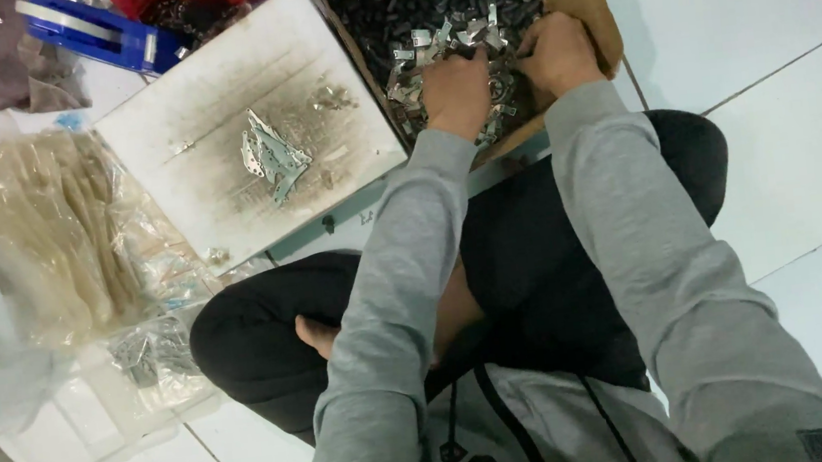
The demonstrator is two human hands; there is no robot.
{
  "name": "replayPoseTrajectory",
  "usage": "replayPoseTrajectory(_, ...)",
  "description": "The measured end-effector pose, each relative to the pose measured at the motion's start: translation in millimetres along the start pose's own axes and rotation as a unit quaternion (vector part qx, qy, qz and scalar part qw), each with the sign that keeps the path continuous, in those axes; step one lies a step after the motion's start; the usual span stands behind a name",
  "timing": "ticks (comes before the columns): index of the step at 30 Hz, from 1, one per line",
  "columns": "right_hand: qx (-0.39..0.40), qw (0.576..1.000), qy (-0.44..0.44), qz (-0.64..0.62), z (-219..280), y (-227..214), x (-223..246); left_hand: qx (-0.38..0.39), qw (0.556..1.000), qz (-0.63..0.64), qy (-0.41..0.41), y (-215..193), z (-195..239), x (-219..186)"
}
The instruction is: The person sits on the floor and sorts small metal parts from a cardboard box onto a white board. They then place the sorted parts into a clear plastic bag and set it aside. The person repeats this process, sorting more parts from the box.
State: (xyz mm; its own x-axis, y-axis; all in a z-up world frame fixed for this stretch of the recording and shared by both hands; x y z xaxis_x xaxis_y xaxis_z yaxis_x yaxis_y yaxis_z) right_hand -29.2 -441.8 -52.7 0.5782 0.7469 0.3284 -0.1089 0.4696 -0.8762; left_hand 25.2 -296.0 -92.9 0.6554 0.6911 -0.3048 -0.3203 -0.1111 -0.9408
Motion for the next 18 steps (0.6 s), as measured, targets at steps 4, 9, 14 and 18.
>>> replayPoseTrajectory(4, 0.05, 0.996, 0.077, -0.013, 4.0, 0.0, 3.4, 0.027, 0.999, 0.007, -0.022, -12.8, 8.5, 1.2)
replayPoseTrajectory(9, -0.043, 0.994, 0.092, -0.033, -4.0, 5.8, 6.3, 0.022, 0.997, 0.072, -0.009, -15.8, 17.9, 9.7)
replayPoseTrajectory(14, 0.064, 0.993, 0.084, 0.054, 7.5, 7.6, 24.2, 0.076, 0.986, 0.145, -0.034, -34.5, 32.8, 12.5)
replayPoseTrajectory(18, 0.15, 0.972, 0.111, 0.142, 24.3, -9.6, 44.1, 0.067, 0.978, 0.193, -0.042, -43.5, 36.2, 14.5)
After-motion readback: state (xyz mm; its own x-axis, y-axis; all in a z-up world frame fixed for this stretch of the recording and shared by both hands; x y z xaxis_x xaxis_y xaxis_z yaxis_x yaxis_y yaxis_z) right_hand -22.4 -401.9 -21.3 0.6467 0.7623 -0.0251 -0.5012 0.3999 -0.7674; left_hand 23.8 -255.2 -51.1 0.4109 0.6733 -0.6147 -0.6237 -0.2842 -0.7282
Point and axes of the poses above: each hand's wrist, its own z-axis away from the middle knuckle, its own y-axis out of the palm, x = y × z, the point moved 4 cm from there along -z, towards the middle knuckle, and after that the axes turned 7 degrees about z, right-handed, at the moved point
